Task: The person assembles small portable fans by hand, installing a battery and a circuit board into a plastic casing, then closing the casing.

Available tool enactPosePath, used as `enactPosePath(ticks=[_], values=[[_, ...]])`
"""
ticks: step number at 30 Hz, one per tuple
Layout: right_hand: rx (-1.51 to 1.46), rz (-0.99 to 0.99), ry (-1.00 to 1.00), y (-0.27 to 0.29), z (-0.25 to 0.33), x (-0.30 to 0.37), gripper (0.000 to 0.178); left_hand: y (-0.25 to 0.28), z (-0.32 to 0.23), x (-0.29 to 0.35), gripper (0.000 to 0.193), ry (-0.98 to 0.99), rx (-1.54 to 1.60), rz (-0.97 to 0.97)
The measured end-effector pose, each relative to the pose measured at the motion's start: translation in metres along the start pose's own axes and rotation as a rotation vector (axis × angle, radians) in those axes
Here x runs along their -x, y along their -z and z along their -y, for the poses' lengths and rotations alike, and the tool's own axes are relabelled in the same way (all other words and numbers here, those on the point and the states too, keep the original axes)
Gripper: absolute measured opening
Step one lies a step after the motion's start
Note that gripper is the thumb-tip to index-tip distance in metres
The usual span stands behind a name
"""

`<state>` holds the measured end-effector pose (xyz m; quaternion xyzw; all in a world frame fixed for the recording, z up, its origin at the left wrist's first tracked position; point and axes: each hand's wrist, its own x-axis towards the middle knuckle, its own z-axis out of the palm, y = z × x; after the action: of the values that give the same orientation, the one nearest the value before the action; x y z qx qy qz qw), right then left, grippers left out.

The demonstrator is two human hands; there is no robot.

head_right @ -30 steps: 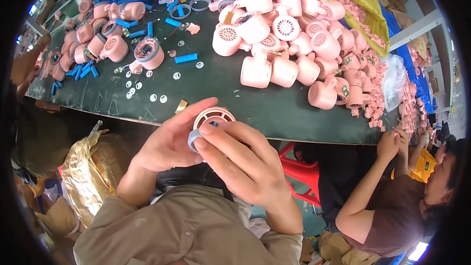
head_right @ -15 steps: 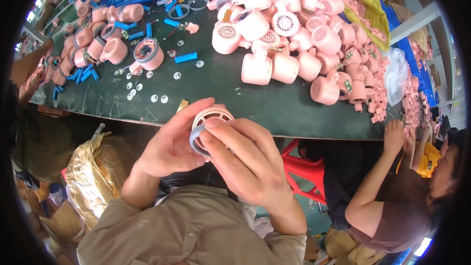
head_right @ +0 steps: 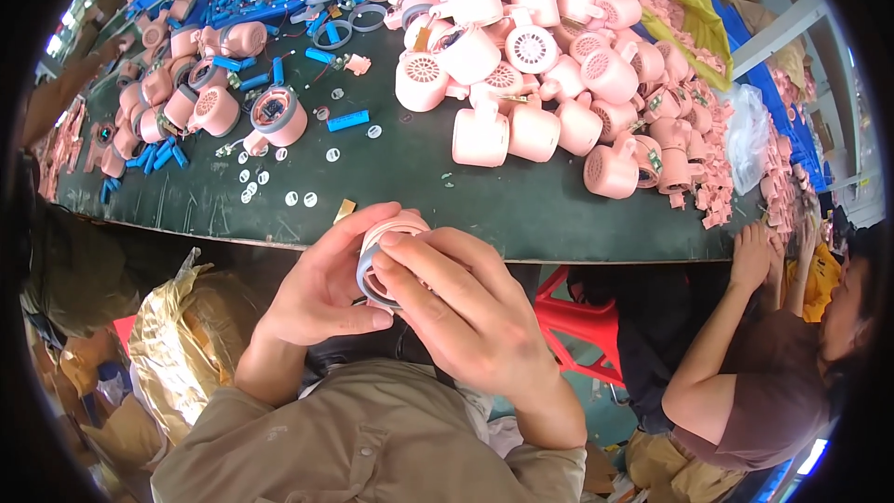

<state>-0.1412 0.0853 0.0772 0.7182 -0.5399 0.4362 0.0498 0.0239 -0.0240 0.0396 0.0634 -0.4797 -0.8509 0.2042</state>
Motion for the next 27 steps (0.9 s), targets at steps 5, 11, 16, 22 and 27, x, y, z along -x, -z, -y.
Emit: enactPosePath(ticks=[5, 11, 16, 22, 27], values=[[0.001, 0.008, -0.027, -0.002, 0.003, -0.002, 0.039, 0.002, -0.004, 0.0, 0.084, -0.056, -0.07, 0.034], [-0.17, 0.171, -0.128, 0.012, 0.002, -0.006, 0.058, -0.005, 0.0, 0.008, 0.067, -0.153, -0.165, -0.046], [-0.69, -0.079, -0.57, -0.016, -0.015, 0.004, 0.071, -0.028, 0.01, 0.002, 0.053, -0.535, -0.924, -0.144], [-0.795, -0.136, -0.442, -0.047, -0.021, -0.028, 0.068, -0.017, 0.008, 0.007, 0.049, -0.709, -1.108, -0.337], [-0.444, 0.088, -0.676, -0.068, -0.035, -0.075, 0.043, 0.044, -0.048, 0.007, 0.053, -0.333, -1.088, -0.271]])
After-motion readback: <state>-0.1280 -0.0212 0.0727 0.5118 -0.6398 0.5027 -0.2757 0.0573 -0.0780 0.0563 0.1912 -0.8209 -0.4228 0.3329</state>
